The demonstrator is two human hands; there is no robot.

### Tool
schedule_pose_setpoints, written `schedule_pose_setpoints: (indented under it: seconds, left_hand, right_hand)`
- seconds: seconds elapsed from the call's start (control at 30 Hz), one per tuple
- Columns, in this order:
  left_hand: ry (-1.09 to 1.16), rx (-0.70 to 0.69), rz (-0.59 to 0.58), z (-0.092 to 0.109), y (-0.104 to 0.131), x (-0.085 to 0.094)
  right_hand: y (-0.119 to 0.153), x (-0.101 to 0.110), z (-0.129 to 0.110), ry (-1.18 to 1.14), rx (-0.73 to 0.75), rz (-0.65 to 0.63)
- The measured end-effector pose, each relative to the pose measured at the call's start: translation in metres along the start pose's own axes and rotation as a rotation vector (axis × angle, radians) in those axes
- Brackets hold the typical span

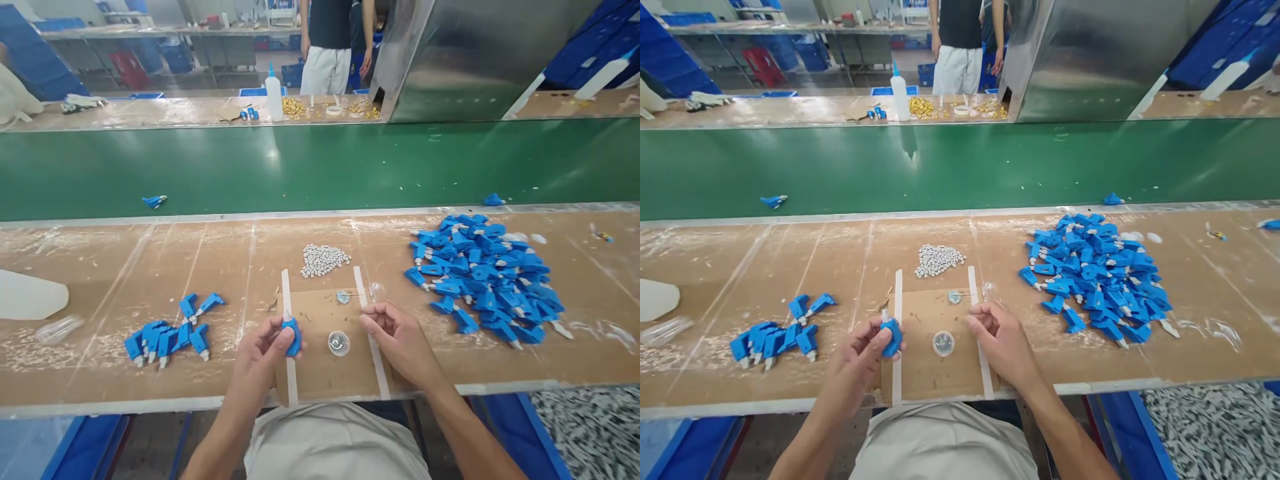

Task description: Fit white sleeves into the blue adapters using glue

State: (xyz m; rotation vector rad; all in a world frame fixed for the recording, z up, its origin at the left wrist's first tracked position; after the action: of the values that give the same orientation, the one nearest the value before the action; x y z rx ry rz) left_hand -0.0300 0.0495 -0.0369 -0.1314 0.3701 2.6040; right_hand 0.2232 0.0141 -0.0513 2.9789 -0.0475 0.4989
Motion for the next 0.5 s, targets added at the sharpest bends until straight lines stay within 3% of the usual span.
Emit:
schedule_pose_setpoints:
  seconds: [0.07, 0.17, 0.5]
  left_hand:
    - [0.121, 0.010, 0.032, -0.008, -0.006, 0.010]
    - [0.193, 0.038, 0.020, -0.017, -0.014, 0.010]
    - [0.133, 0.088, 0.036, -0.031, -0.028, 0.009]
  right_hand:
    - [-0.005, -0.004, 0.004, 0.011, -0.003, -0.002]
    - [-0.005, -0.017, 0.001, -0.068, -0.023, -0.128]
    - [-0.012, -0.049, -0.030, 0.038, 0.138, -0.247]
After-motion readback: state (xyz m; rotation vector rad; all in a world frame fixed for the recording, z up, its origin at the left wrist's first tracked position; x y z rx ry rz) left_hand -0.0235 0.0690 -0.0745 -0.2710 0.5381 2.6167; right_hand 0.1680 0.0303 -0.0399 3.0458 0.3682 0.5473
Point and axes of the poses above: each hand's wrist, its own y-axis away from the middle knuckle, its own x-axis out of the back of the hand, z = x × y, the point moved 9 cm from there along -y, towards the middle knuckle, and after that the axes turned 11 degrees about -z, right-handed, at the moved point
